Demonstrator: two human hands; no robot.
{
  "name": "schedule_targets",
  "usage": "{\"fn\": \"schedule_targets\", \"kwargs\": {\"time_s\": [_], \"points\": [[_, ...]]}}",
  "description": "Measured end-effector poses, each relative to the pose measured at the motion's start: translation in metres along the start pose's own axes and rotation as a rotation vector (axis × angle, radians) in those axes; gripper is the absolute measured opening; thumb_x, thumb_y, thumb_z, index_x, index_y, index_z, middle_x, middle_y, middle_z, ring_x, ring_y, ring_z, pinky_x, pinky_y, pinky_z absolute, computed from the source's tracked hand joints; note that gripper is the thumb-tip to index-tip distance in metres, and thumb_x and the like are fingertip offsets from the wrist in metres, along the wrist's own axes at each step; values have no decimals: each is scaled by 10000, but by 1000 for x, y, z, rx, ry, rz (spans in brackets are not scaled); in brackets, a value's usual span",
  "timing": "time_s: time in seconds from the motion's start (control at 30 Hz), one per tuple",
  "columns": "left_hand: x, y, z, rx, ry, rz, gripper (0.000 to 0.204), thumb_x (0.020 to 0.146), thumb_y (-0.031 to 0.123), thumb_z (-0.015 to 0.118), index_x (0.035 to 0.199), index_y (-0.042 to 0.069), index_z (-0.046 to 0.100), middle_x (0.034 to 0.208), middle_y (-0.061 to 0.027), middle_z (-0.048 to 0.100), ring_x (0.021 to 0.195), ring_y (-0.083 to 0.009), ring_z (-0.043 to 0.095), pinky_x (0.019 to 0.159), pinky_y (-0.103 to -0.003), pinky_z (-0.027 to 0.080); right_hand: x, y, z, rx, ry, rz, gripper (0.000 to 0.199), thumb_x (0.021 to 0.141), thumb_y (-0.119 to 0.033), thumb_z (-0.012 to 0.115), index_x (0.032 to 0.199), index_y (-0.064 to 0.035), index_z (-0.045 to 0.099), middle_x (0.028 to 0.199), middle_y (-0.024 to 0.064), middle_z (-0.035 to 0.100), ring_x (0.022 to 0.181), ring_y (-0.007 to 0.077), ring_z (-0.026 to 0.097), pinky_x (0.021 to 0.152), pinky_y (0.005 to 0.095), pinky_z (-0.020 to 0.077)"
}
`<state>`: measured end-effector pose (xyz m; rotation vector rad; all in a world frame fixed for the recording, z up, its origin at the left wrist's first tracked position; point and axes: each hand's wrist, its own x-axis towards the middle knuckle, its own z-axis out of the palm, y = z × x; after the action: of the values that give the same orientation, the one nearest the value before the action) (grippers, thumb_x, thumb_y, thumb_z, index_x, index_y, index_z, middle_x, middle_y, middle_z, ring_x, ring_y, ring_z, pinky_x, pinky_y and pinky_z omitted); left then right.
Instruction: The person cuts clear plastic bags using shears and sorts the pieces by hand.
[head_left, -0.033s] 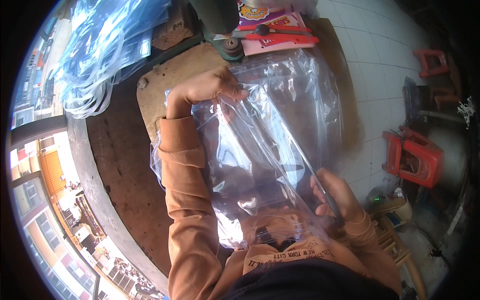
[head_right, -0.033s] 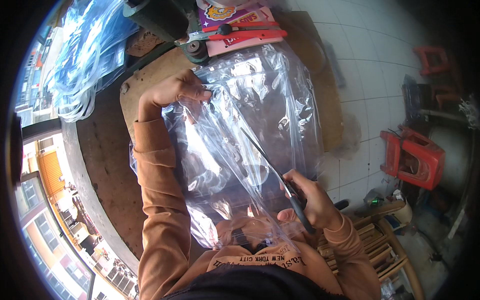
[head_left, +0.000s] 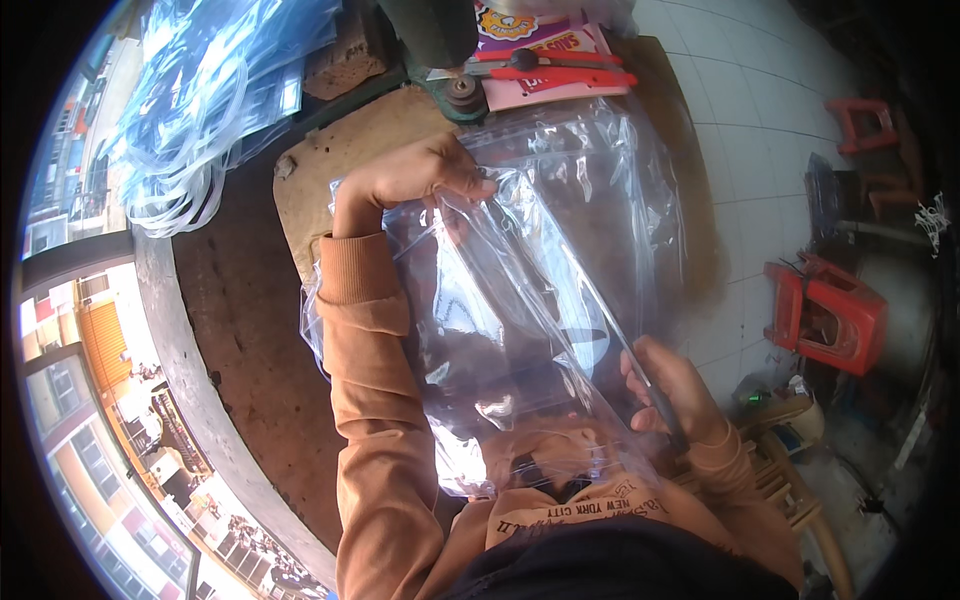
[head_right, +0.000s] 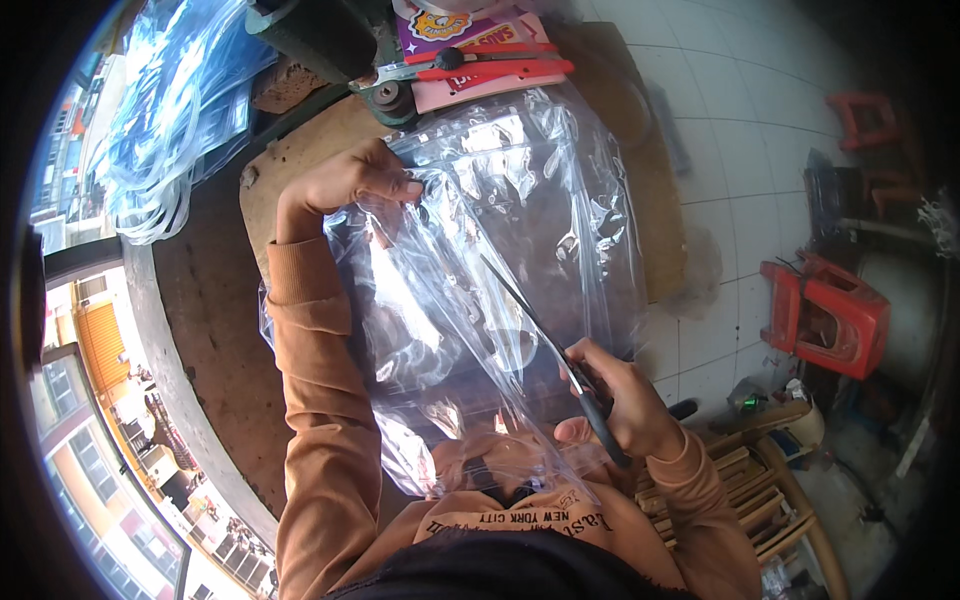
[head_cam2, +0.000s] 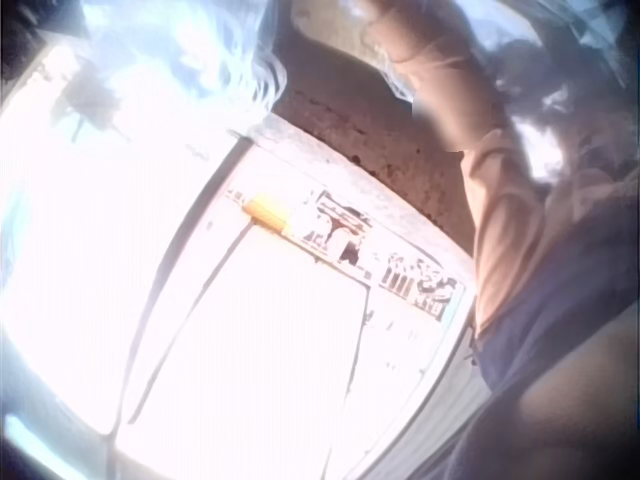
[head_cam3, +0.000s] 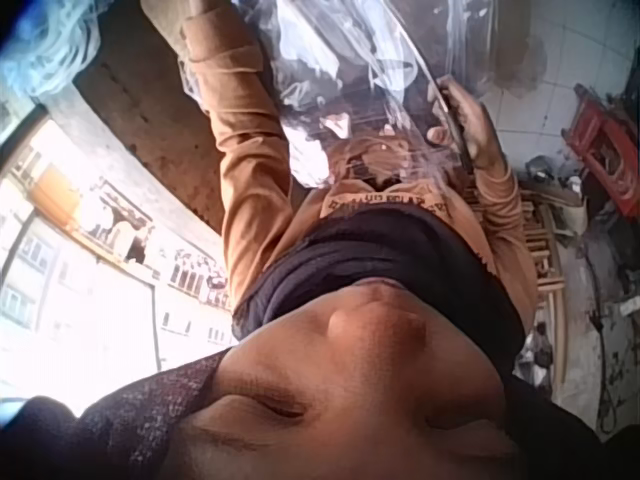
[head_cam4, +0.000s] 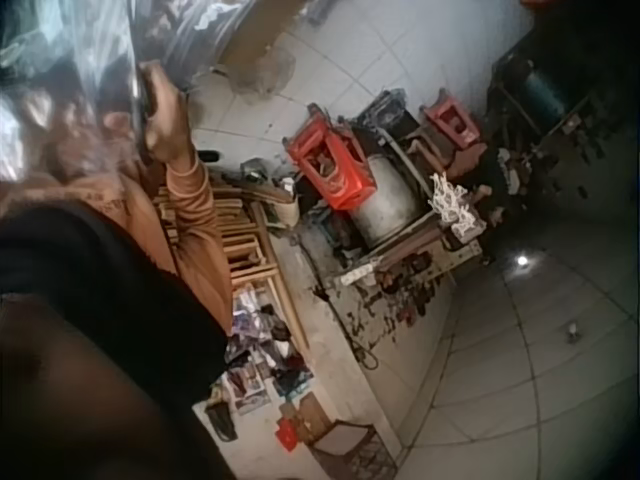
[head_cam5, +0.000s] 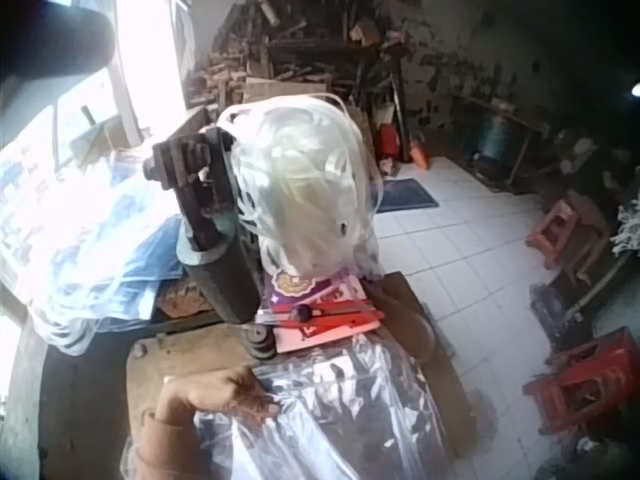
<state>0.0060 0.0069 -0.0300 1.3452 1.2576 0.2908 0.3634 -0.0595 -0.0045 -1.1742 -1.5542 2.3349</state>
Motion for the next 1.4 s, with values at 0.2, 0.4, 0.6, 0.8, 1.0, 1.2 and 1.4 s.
{"fn": "schedule_targets", "kwargs": {"time_s": [0.2, 0.4, 0.6, 0.8, 1.0, 1.2, 1.4], "points": [[1, -1, 1, -22, 6, 21, 307, 803, 238, 629, 750, -63, 652, 589, -59, 589, 543, -99, 508, 534, -250, 407, 2, 0, -1, 4, 3, 17, 619, 577, -420, 823, 912, -36, 471, 615, -58, 370, 572, 25, 314, 499, 188, 237], [2, -4, 1, -42, 3, 36, 383, 801, 322, 620, 677, -40, 643, 569, -50, 570, 511, -116, 546, 441, -237, 428, 3, -3, 1, 3, 31, -32, 572, 578, -366, 834, 893, -41, 485, 586, -75, 365, 553, 17, 314, 479, 190, 227], [0, -4, 3, -51, 19, 31, 387, 801, 332, 611, 669, -31, 644, 554, -40, 557, 496, -118, 526, 438, -242, 422, -2, -7, 4, -22, 72, 50, 517, 585, -296, 841, 888, -50, 502, 582, -79, 385, 544, 10, 320, 478, 177, 230], [0, 2, 1, -45, -8, -16, 345, 805, 250, 621, 691, -76, 621, 609, -139, 625, 524, -159, 584, 529, -267, 450, 3, -8, 4, 33, 22, 20, 543, 604, -358, 820, 894, -51, 479, 614, -64, 393, 572, 21, 346, 493, 187, 255], [0, -2, 2, -23, 20, 48, 376, 800, 331, 610, 696, -27, 660, 555, -54, 563, 496, -120, 516, 447, -254, 426, 6, -11, 5, 6, 20, -2, 538, 604, -345, 823, 890, -47, 477, 620, -63, 396, 583, 24, 353, 510, 178, 274], [0, 1, 1, -61, -6, -6, 351, 800, 258, 624, 694, -77, 618, 605, -126, 622, 541, -147, 569, 548, -260, 444, 1, -14, 6, -85, 85, 16, 466, 603, -227, 834, 858, -40, 492, 588, -64, 387, 549, 17, 334, 487, 168, 261], [-1, 1, 1, -96, -15, -23, 340, 806, 249, 625, 698, -74, 618, 615, -120, 627, 540, -144, 570, 549, -256, 447, 6, -11, 5, -9, 32, -7, 466, 642, -241, 811, 900, -44, 477, 583, -66, 387, 536, 9, 309, 474, 172, 238]]}}
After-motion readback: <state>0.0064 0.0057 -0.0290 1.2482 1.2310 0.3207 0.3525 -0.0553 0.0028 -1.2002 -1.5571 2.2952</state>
